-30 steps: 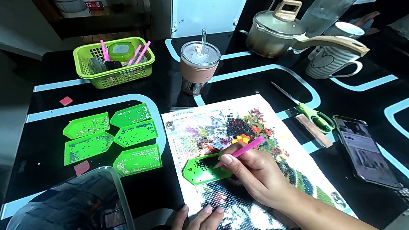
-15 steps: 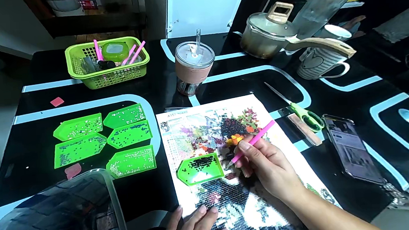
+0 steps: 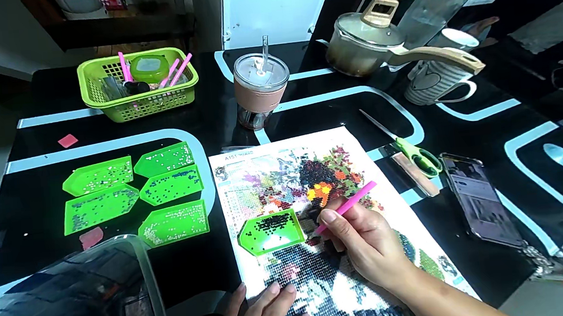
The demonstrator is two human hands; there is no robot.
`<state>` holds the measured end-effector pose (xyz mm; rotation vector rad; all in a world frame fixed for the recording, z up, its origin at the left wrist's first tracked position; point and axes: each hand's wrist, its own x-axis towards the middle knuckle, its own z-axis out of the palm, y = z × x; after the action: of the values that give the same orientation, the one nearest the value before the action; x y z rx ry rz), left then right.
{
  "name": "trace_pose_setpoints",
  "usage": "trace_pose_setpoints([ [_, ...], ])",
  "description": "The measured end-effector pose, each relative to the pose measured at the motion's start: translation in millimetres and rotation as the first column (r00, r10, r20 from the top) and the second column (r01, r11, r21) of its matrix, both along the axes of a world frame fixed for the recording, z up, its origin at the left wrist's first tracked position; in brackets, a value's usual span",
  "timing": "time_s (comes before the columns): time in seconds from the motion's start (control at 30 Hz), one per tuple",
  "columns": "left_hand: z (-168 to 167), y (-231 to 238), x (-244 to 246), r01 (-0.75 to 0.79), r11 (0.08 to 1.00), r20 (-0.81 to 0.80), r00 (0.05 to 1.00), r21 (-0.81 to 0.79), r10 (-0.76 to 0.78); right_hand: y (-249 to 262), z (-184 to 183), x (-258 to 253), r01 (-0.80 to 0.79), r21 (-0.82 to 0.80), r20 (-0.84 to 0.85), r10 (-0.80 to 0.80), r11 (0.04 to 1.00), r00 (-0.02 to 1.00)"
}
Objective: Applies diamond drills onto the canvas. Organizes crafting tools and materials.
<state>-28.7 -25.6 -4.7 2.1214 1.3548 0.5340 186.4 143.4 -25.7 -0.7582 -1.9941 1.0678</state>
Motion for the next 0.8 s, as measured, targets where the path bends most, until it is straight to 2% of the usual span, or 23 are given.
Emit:
trace_pose_setpoints([
  [0.33,-0.1,0.0,-0.9,0.004,1.000,0.002,1.000,0.012,-0.004,-0.3,0.4,-0.4,-0.049,0.217,0.109,0.026,0.975,0.994],
  [0.4,0.0,-0.2,-0.9,0.009,1.000,-0.006,1.000,0.013,-0.009,0.3,0.2,1.2,-0.035,0.146,0.091,0.022,0.989,0.996],
  [0.5,-0.5,0.1,-0.8,0.007,1.000,-0.013,1.000,0.021,-0.007,3.4,1.8,1.9,0.059,-0.160,-0.047,-0.068,0.985,0.997],
  [0.57,-0.5,0.1,-0.6,0.003,1.000,-0.013,1.000,0.021,-0.003,5.0,4.7,-0.8,0.093,-0.243,-0.087,-0.117,0.966,0.989],
  [0.8,-0.2,-0.8,-0.3,-0.007,1.000,0.004,1.000,0.015,0.007,8.4,12.3,-21.6,-0.047,0.061,0.012,0.046,0.997,0.999],
])
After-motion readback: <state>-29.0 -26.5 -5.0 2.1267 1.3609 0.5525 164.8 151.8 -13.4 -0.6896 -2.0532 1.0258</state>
